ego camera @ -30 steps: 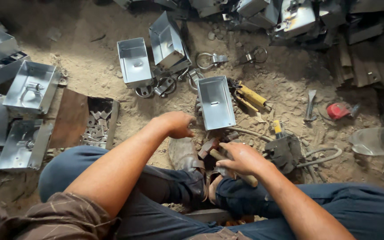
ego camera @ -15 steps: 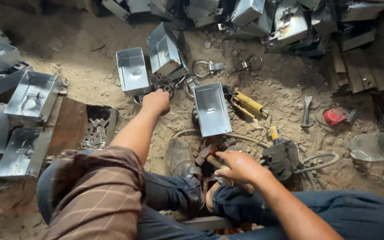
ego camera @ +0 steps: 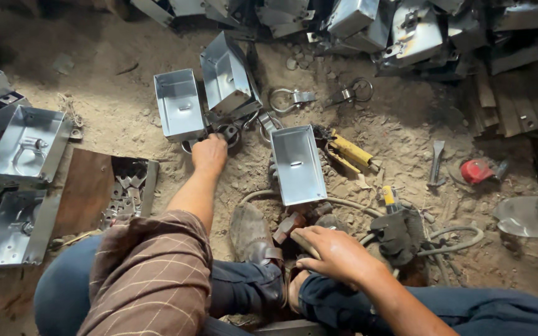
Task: The person sits on the ground and uses a welding torch to attach metal brackets to small rectangular metal boxes. They weld multiple points on each box, then use a hammer to tap the brackets into place before moving to the next unit.
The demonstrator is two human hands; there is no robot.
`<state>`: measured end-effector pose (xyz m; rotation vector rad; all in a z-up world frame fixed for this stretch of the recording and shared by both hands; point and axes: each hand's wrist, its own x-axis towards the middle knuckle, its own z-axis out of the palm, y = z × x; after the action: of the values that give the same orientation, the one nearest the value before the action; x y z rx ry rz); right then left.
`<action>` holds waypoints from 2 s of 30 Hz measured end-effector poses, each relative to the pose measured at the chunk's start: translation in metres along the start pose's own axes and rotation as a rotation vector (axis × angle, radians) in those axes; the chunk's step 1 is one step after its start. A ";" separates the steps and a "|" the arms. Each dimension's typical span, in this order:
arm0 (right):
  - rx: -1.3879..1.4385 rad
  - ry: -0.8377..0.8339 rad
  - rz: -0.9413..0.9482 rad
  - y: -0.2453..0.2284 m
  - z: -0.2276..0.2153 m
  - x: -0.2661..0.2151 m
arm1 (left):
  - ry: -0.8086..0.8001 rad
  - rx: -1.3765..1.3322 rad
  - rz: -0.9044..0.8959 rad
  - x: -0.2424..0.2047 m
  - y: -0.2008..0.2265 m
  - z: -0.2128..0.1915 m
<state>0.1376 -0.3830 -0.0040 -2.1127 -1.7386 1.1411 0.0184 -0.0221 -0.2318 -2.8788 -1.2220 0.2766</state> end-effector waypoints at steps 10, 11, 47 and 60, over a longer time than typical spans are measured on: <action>-0.021 -0.032 0.029 -0.002 -0.002 0.002 | -0.038 -0.096 -0.102 0.015 0.003 0.026; -0.031 -0.025 0.013 -0.003 -0.001 0.001 | -0.064 -0.119 -0.128 0.013 0.002 0.026; 0.549 0.873 -0.171 -0.043 -0.041 -0.063 | -0.027 -0.893 0.640 -0.196 0.057 -0.346; 0.973 0.366 -0.193 -0.049 -0.035 -0.032 | -0.393 -1.448 0.525 -0.169 0.071 -0.274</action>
<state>0.1222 -0.3859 0.0621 -1.3891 -0.8940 1.1161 -0.0016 -0.1733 0.0604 -4.5893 -0.7259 -0.1875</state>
